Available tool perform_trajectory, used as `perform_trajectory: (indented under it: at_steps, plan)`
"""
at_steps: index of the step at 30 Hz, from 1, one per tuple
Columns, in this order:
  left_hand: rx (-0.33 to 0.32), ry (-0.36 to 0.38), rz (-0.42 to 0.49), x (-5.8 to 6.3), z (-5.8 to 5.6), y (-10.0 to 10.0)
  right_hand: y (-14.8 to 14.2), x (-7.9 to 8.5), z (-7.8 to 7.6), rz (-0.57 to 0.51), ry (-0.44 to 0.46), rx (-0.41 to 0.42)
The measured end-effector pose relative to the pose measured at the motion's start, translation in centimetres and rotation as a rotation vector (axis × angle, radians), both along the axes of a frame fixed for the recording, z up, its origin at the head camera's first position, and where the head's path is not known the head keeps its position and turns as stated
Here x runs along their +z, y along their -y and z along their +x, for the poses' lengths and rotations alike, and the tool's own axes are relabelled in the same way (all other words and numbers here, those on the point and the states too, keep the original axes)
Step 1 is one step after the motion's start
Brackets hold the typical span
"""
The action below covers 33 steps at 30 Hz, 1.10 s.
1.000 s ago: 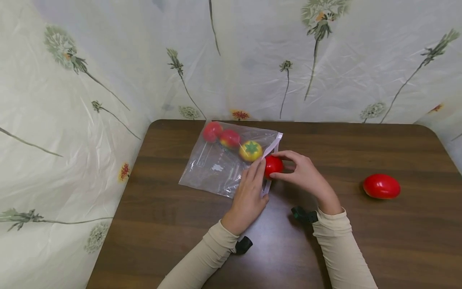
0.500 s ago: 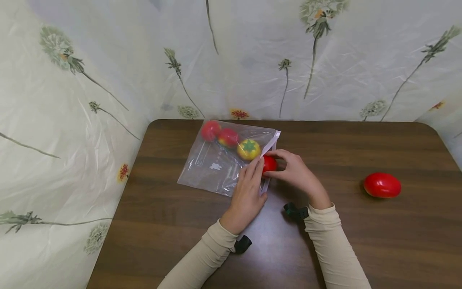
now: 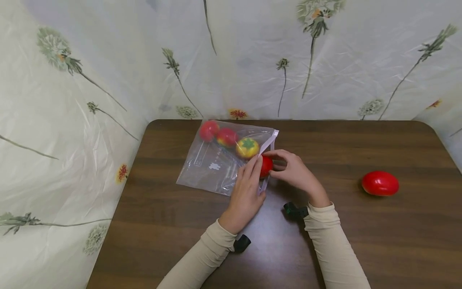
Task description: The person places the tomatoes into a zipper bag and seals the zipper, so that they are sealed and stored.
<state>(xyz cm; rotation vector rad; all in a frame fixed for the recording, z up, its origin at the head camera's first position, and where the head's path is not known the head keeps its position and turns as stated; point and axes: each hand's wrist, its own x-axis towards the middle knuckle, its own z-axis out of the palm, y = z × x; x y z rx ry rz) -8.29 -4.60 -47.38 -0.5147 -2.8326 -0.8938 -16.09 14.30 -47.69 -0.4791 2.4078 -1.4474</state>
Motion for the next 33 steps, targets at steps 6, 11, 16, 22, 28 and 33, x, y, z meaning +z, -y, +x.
perform_trajectory:
  at_steps: [6, 11, 16, 22, 28, 33]
  plan:
    - [0.009, -0.03, 0.003, 0.0, -0.1, 0.4, 0.3, -0.4, -0.3, -0.011, 0.008, -0.02]
    - [0.027, -0.078, -0.007, 0.0, -0.1, 0.6, 1.3, -0.6, -0.2, -0.003, -0.014, -0.021]
    - [0.005, -0.119, -0.023, 0.0, -0.2, -0.1, 2.0, -0.9, 0.2, 0.024, -0.096, -0.089]
    - [0.016, -0.131, -0.019, 0.1, -0.2, -0.4, 2.8, -1.1, 0.3, 0.008, -0.18, -0.156]
    - [0.01, -0.12, -0.009, 0.2, -0.3, 0.0, 2.9, -1.3, 0.1, 0.023, -0.175, -0.146]
    - [0.018, -0.129, -0.011, 0.1, -0.3, -0.1, 3.2, -1.6, 0.2, -0.007, -0.142, -0.042]
